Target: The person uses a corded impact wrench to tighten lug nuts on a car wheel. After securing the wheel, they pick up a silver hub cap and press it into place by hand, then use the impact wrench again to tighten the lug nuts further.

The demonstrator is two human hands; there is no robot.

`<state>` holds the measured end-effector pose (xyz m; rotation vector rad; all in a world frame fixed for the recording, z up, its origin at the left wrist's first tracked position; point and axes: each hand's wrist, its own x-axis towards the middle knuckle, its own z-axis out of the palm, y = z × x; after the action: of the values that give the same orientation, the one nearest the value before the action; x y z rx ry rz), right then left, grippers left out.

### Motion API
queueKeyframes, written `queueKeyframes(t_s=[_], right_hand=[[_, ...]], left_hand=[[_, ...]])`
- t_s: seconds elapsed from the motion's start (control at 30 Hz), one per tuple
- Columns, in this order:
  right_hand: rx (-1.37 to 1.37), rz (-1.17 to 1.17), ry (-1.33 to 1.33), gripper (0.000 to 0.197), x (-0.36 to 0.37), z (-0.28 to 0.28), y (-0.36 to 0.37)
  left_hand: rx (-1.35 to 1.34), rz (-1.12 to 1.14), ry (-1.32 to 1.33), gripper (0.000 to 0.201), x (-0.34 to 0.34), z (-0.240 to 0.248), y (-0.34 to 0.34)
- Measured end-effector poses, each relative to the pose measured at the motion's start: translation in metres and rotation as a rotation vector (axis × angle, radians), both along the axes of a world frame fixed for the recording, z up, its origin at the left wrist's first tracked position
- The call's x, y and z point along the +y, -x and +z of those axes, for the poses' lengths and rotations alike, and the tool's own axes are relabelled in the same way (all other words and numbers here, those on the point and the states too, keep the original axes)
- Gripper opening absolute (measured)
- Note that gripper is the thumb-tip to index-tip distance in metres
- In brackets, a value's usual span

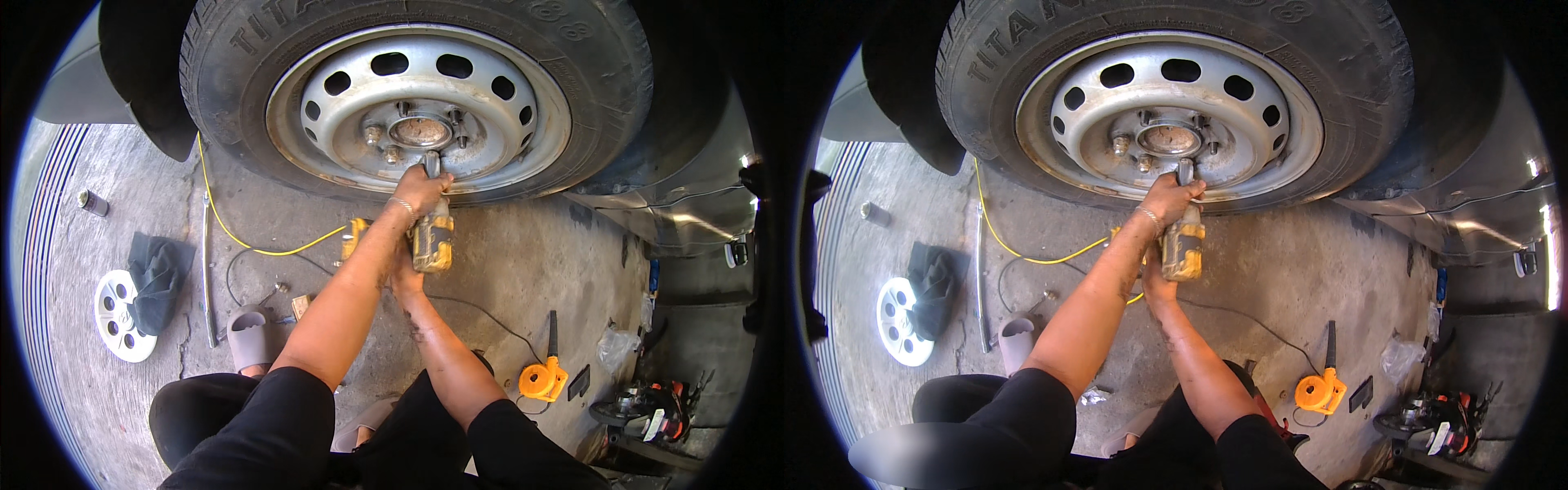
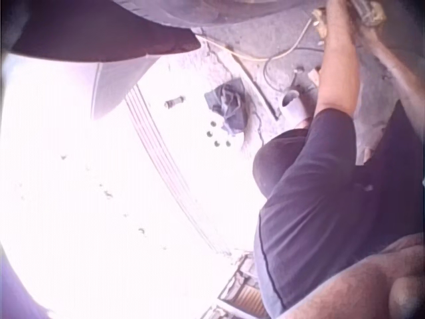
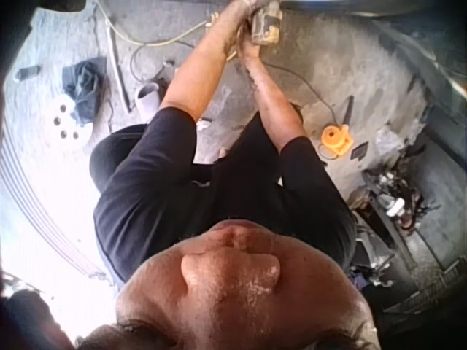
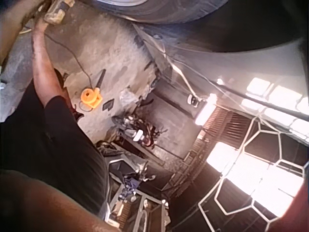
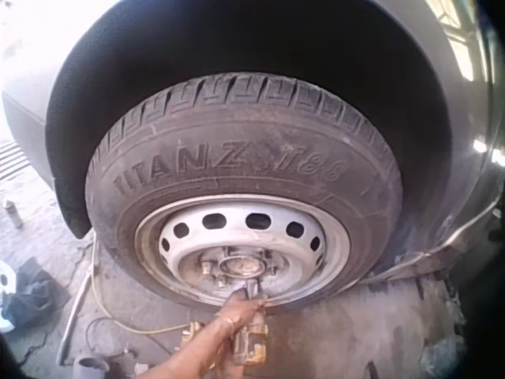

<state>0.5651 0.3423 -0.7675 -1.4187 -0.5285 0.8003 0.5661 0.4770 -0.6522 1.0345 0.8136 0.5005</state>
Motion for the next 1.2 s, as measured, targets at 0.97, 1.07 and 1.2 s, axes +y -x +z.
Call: queueKeyframes(t_s=[0.97, 1.07, 1.2], right_hand=[[-0.452, 0.291, 0.227, 0.056, -0.003, -0.015, -0.027], [-0.444, 0.290, 0.252, 0.056, -0.002, -0.008, -0.024], [-0.619, 0.202, 0.196, 0.042, -0.007, -0.003, -0.021]], left_hand=[[0.182, 0.003, -0.032, 0.037, 0.003, 0.000, -0.004], [0.173, 0.008, -0.033, 0.036, 0.003, -0.002, -0.005], [0.188, 0.011, -0.031, 0.035, 0.002, -0.004, -0.003]])
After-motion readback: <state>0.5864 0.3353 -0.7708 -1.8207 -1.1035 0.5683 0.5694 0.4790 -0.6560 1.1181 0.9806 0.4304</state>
